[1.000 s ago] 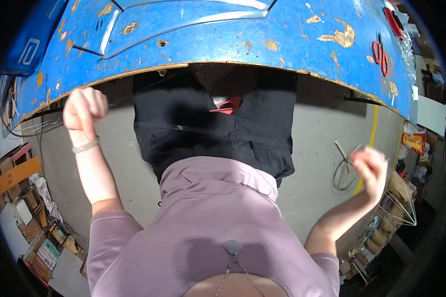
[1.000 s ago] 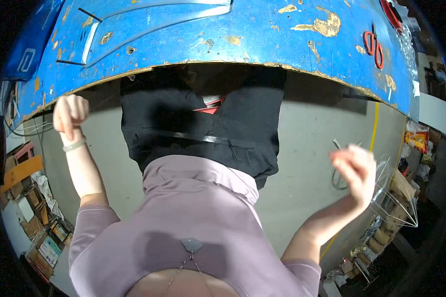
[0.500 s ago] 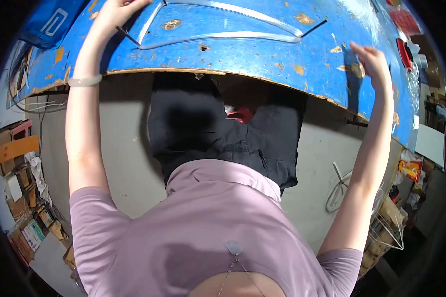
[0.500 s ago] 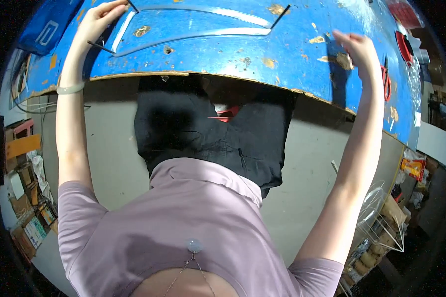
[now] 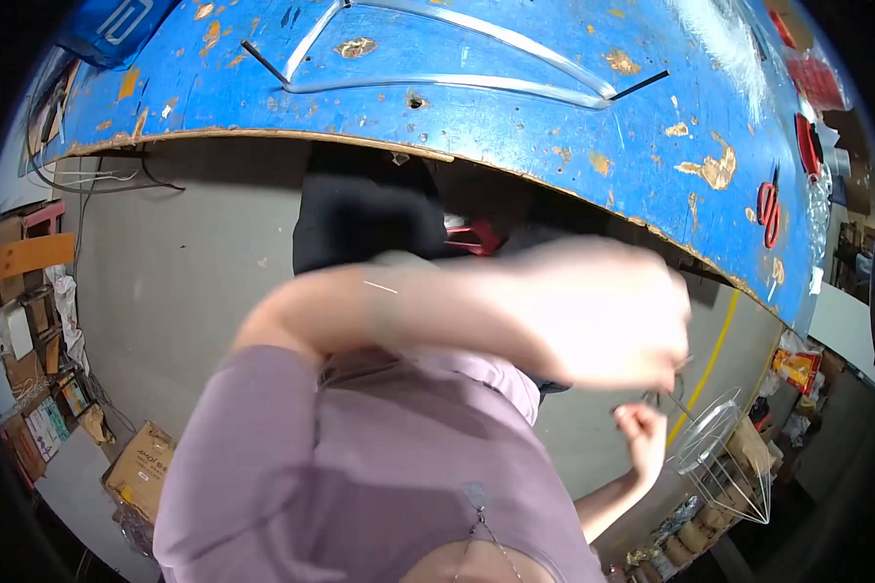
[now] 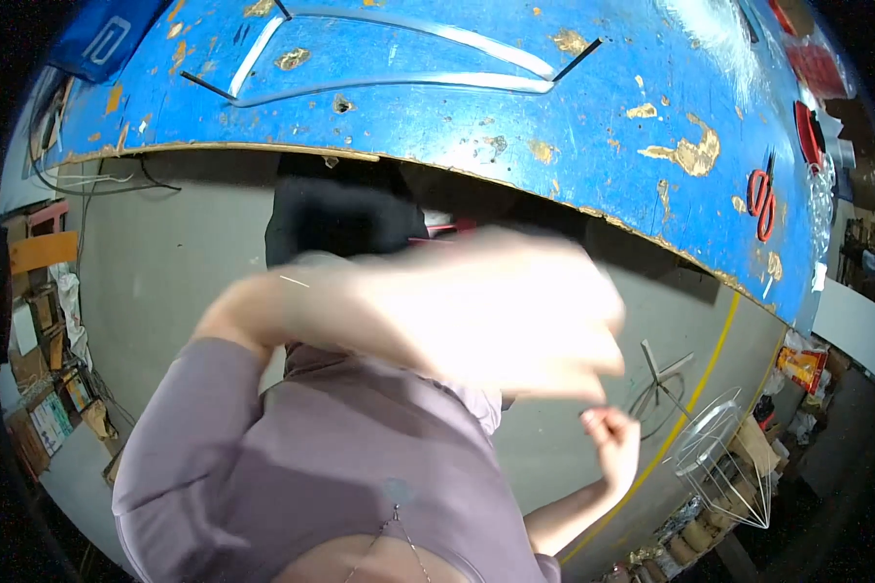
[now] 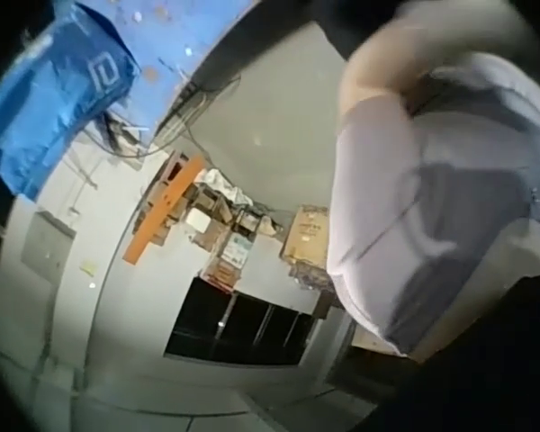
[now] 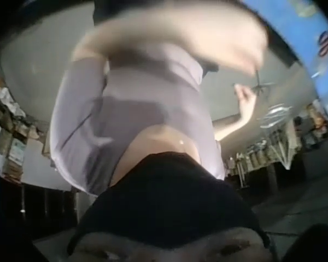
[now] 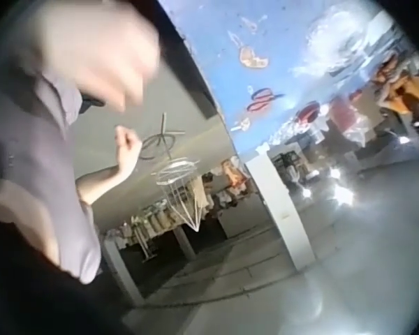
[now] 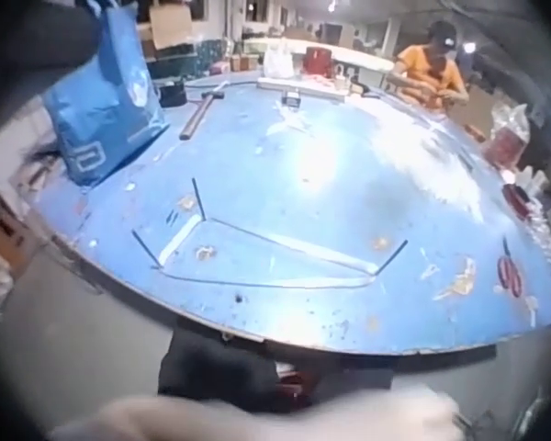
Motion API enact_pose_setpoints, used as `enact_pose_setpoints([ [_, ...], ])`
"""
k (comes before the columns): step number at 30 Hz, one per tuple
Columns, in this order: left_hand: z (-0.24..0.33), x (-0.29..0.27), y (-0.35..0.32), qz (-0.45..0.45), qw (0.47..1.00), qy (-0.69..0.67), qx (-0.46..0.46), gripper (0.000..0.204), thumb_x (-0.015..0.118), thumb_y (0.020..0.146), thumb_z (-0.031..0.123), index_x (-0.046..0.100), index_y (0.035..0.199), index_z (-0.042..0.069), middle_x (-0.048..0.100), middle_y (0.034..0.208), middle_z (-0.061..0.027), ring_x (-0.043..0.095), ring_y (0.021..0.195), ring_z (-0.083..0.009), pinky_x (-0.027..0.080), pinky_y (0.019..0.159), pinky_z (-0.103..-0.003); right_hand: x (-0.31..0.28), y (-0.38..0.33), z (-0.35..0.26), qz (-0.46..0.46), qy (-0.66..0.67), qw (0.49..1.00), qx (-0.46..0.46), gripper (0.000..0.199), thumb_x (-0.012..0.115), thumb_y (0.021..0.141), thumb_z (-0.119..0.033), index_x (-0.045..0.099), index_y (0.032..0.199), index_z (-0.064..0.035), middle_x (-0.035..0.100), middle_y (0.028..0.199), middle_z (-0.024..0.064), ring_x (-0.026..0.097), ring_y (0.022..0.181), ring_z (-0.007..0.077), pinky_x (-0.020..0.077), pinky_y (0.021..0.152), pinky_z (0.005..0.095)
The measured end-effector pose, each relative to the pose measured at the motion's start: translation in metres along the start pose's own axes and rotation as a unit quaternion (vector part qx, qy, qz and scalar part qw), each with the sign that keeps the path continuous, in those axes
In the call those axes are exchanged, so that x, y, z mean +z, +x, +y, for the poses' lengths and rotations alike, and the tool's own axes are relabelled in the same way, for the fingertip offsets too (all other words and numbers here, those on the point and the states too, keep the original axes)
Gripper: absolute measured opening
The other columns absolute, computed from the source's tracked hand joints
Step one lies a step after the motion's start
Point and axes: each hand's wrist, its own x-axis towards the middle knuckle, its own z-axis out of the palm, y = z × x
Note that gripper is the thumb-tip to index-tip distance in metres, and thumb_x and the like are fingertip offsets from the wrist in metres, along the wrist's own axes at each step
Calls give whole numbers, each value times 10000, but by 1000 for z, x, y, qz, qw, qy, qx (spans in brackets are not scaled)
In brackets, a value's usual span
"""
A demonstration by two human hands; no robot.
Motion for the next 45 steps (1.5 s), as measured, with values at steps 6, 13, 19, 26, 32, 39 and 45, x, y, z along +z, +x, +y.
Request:
enact_pose_setpoints([
  [6, 73, 207, -3, -188, 967, -171, -27, 539, 594, 753, 336, 482, 1076, -80, 562, 898, -208, 569, 835, -284, 474, 677, -354, -2, -79, 13, 135, 39, 990, -16, 167, 654, 721, -142, 619, 770, 14, 549, 592, 25, 488, 581, 95, 380, 543, 242],
  [13, -10, 2, -67, -266, 719, -589, -257, 265, 557, 798, 256, 622, 812, -1, 605, 750, -38, 530, 714, -101, 424, 628, -265, -56, -70, 12, -35, 18, 996, -83, 220, 682, 695, -205, 625, 678, 7, 565, 581, 54, 490, 531, 113, 353, 484, 243],
  [19, -46, -144, -211, 109, 840, -495, -193, 351, 585, 800, 249, 525, 523, 44, 438, 392, -35, 317, 280, -137, 223, 303, -238, -60, 23, -62, -30, -53, 956, -287, 239, 673, 711, -225, 612, 649, -3, 545, 573, 26, 459, 508, 103, 325, 461, 236],
  [26, -58, -219, -196, 249, 827, -482, -149, 315, 448, 896, 311, 533, 872, 9, 366, 542, 29, 353, 483, -63, 262, 425, -186, -54, 116, -196, 55, -56, 933, -352, 165, 599, 797, -174, 625, 772, -14, 505, 604, -42, 387, 533, 32, 292, 465, 195],
  [32, -98, -257, -168, 369, 792, -390, -293, 272, 450, 900, 271, 548, 991, 35, 410, 610, 28, 399, 534, -58, 312, 474, -169, -51, 197, -282, 106, 32, 922, -372, 202, 572, 819, -217, 623, 775, -27, 424, 560, -58, 345, 513, 23, 243, 448, 199],
  [39, -96, -206, -130, 49, 835, 511, -197, 227, 524, 847, 151, 598, 1042, 63, 543, 832, -41, 490, 681, -97, 402, 591, -196, -81, 252, -196, 177, -117, 961, -180, 299, 630, 767, -288, 564, 586, -60, 398, 482, -66, 330, 437, 22, 222, 393, 215],
  [45, -38, -205, -111, 268, 821, 437, -251, 225, 542, 812, 76, 596, 1028, 42, 562, 853, -69, 521, 725, -133, 434, 642, -256, -78, 150, -94, 150, -77, 974, -149, 271, 618, 786, -240, 547, 582, -76, 419, 494, -65, 357, 453, 23, 242, 408, 209],
])
